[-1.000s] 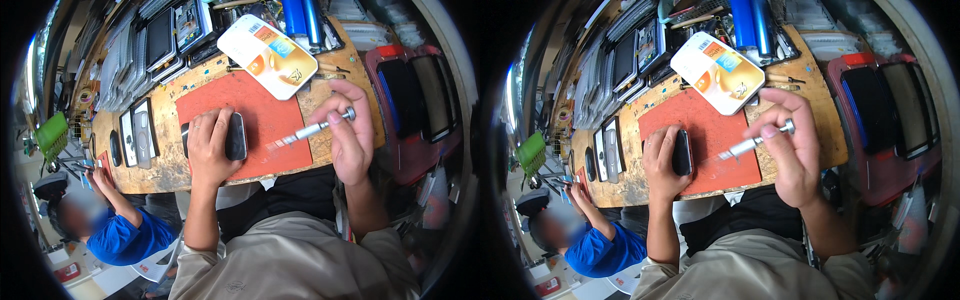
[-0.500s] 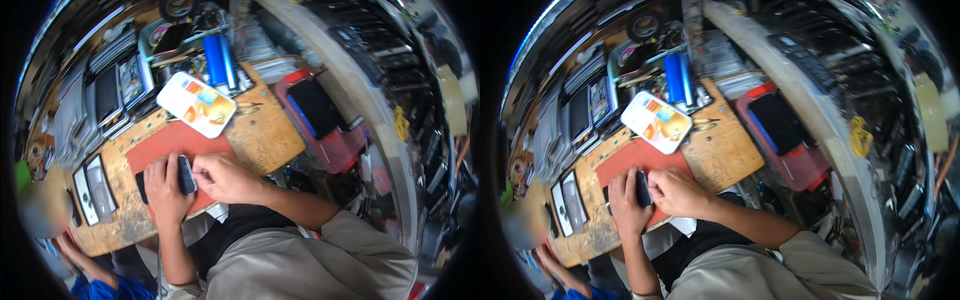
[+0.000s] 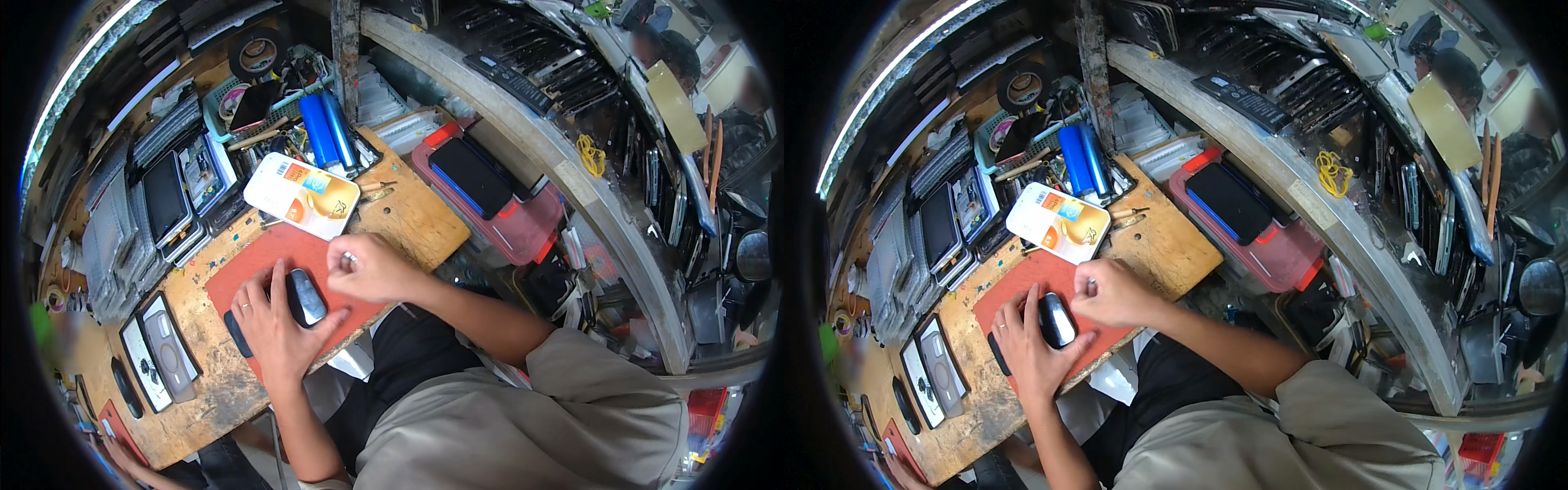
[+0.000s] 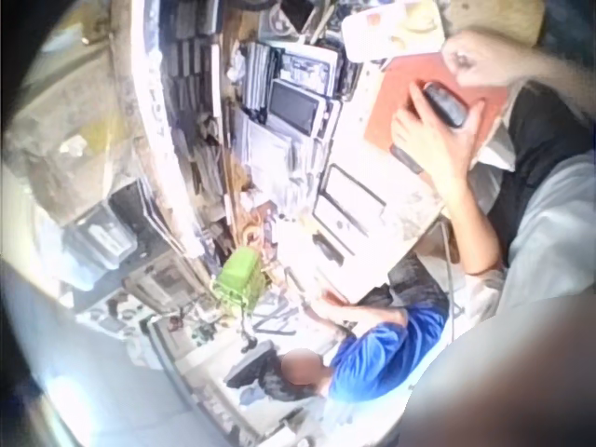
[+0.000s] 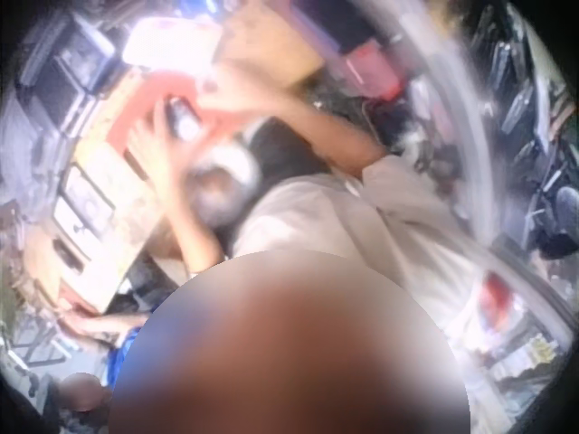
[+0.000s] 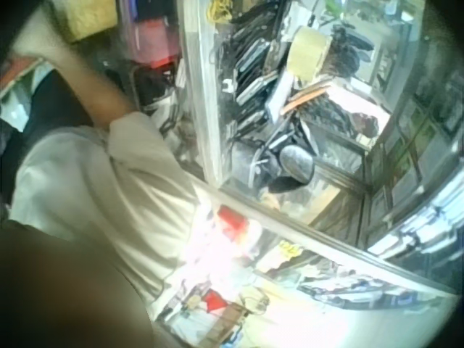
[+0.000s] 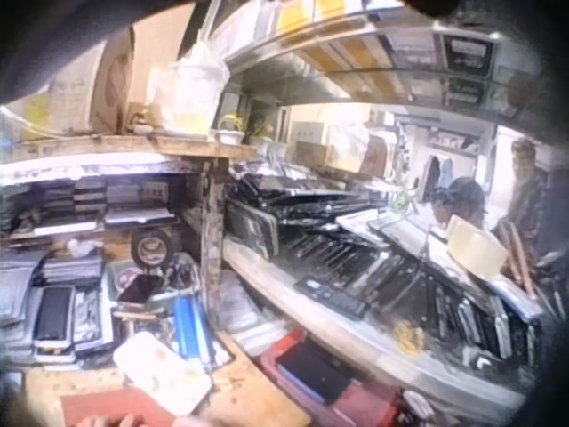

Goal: The person uses a screwdriver to remove screws from a smartphone, then uses a metal prying tool to separate the back cover. They wipe the phone with a cloth and continue prying and adjusting the back cover. The person works at a cluttered workbench with multiple phones and tools visible.

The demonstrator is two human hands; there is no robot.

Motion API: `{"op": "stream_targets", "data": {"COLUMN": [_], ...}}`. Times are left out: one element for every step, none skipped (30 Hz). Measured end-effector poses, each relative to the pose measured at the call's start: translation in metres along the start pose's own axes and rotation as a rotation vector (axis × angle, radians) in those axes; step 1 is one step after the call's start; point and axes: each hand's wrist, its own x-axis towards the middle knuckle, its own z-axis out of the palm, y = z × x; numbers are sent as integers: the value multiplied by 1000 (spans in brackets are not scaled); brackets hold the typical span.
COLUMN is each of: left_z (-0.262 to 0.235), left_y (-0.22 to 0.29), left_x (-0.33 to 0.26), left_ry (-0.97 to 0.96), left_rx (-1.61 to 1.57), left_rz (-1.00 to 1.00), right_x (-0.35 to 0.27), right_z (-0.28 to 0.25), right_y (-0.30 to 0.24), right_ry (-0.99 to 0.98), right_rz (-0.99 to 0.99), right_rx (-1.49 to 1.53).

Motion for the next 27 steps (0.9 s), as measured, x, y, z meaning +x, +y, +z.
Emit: {"op": "stream_targets", "data": {"left_z": [-1, -4, -3, -1, 2, 6, 7, 8, 8, 6, 4, 3, 1, 1, 1, 1, 2, -2, -3, -7, -11, -14, -16, -15, -13, -13, -11], "left_y": [1, 4, 7, 13, 16, 25, 25, 26, 26, 24, 22, 20, 19, 19, 19, 18, 17, 14, 7, -1, -10, -21, -31, -37, -41, -44, -44], "left_x": [-1, -5, -8, -13, -17, -25, -30, -35, -39, -42, -44, -46, -47, -47, -47, -48, -48, -54, -57, -63, -70, -74, -79, -84, -89, -93, -95], "left_ry": [31, 111, 99, 88, 104, 141, 187, 219, 244, 247, 206, 167, 155, 96, 132, 184, 186, 201, 304, 320, 366, 346, 356, 378, 375, 379, 384], "left_rx": [-13, -159, -294, -418, -560, -716, -800, -884, -981, -866, -845, -824, -805, -770, -732, -697, -662, -617, -533, -495, -450, -437, -417, -400, -457, -515, -571], "left_rz": [19, 35, 41, 9, -6, -156, -208, -250, -245, -235, -269, -303, -334, -375, -353, -323, -317, -369, -329, -370, -399, -405, -401, -392, -433, -467, -502], "right_x": [0, -4, -8, -12, -18, -23, -28, -31, -34, -38, -43, -45, -48, -49, -50, -50, -52, -51, -48, -52, -48, -53, -59, -63, -65, -68, -70], "right_z": [-4, -6, -6, -2, 3, 8, 10, 14, 17, 18, 17, 21, 21, 21, 20, 10, -5, -26, -51, -88, -121, -151, -174, -193, -204, -212, -216], "right_y": [-3, -6, -9, -12, -13, -14, -13, -12, -10, -8, -7, -6, -6, -8, -10, -13, -16, -18, -17, -17, -11, -4, 6, 16, 26, 34, 42], "right_ry": [38, -28, -60, -109, -166, -227, -258, -247, -287, -314, -364, -385, -386, -357, -356, -236, -155, 49, 230, 374, 572, 662, 650, 620, 597, 590, 564], "right_rz": [-38, -95, -18, -127, -118, -229, -217, -185, -192, -29, 115, 225, 177, 94, 3, -53, -119, -125, -66, 60, -140, -54, 145, 286, 269, 282, 335], "right_rx": [-41, -34, -91, 32, 91, 88, 64, 133, 219, 256, 290, 339, 315, 306, 289, 65, -181, -282, -412, -569, -906, -1075, -1214, -1323, -1392, -1463, -1537]}}
